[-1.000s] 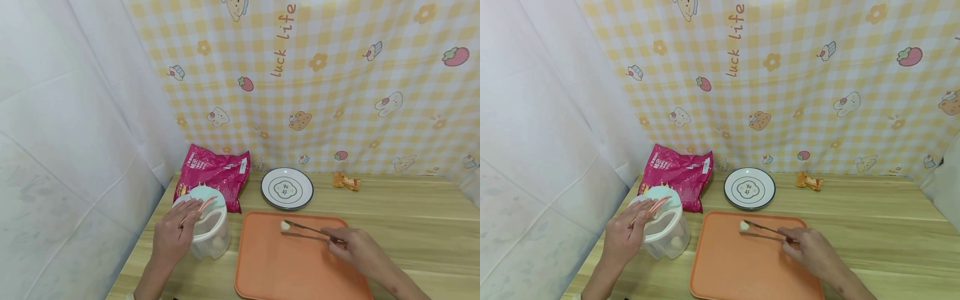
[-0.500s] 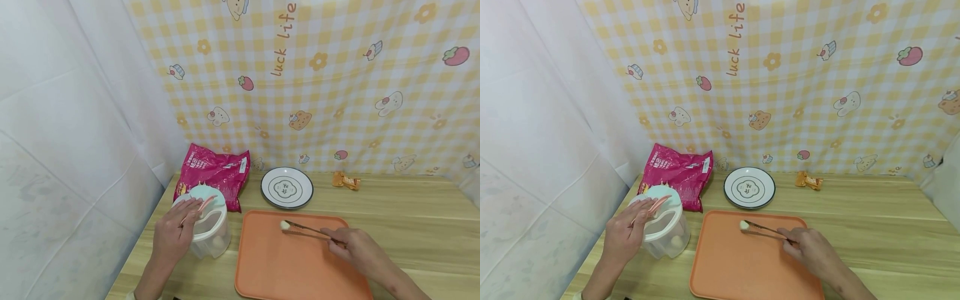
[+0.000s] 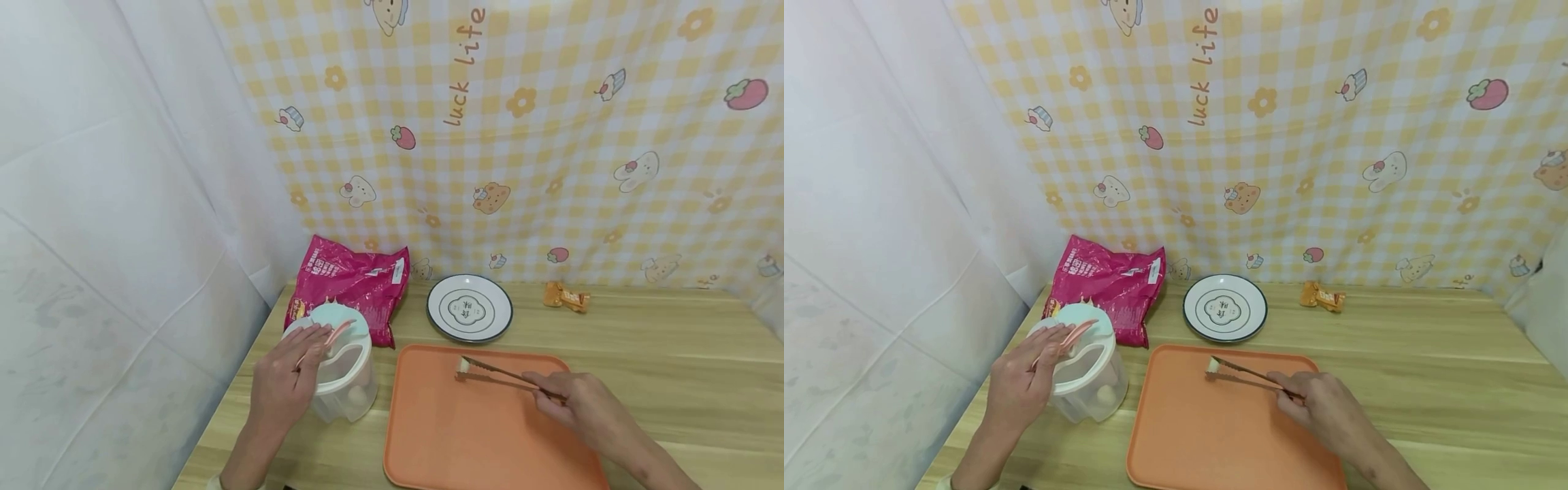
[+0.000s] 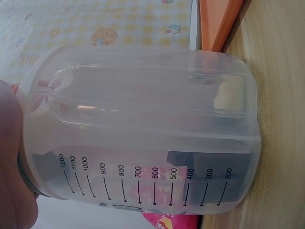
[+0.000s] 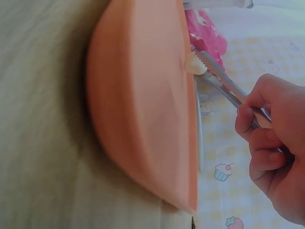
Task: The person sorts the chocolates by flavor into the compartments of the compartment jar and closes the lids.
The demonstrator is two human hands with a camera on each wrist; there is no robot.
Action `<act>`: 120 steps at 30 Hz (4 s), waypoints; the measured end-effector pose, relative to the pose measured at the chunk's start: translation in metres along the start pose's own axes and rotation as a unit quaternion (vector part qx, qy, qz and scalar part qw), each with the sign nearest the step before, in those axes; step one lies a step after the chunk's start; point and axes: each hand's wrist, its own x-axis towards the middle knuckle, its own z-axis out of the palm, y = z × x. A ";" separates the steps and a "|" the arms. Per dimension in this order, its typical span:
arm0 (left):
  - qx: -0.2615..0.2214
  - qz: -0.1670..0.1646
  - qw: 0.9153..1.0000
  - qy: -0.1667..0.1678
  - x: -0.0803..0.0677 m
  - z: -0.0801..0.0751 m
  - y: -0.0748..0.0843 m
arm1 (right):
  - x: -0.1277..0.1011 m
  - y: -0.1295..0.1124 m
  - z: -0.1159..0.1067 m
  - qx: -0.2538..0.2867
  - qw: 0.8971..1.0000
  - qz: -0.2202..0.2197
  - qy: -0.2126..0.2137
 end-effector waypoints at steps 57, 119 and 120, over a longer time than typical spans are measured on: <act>0.006 -0.010 1.000 -0.006 0.000 0.001 0.003 | 0.042 -0.033 0.000 -0.060 0.993 -0.004 -0.102; 0.001 -0.009 1.000 -0.004 0.001 0.000 0.004 | 0.097 -0.115 0.029 0.110 0.983 -0.138 0.052; 0.001 -0.009 1.000 -0.005 0.001 0.000 0.004 | 0.097 -0.115 0.029 0.106 0.983 -0.140 0.051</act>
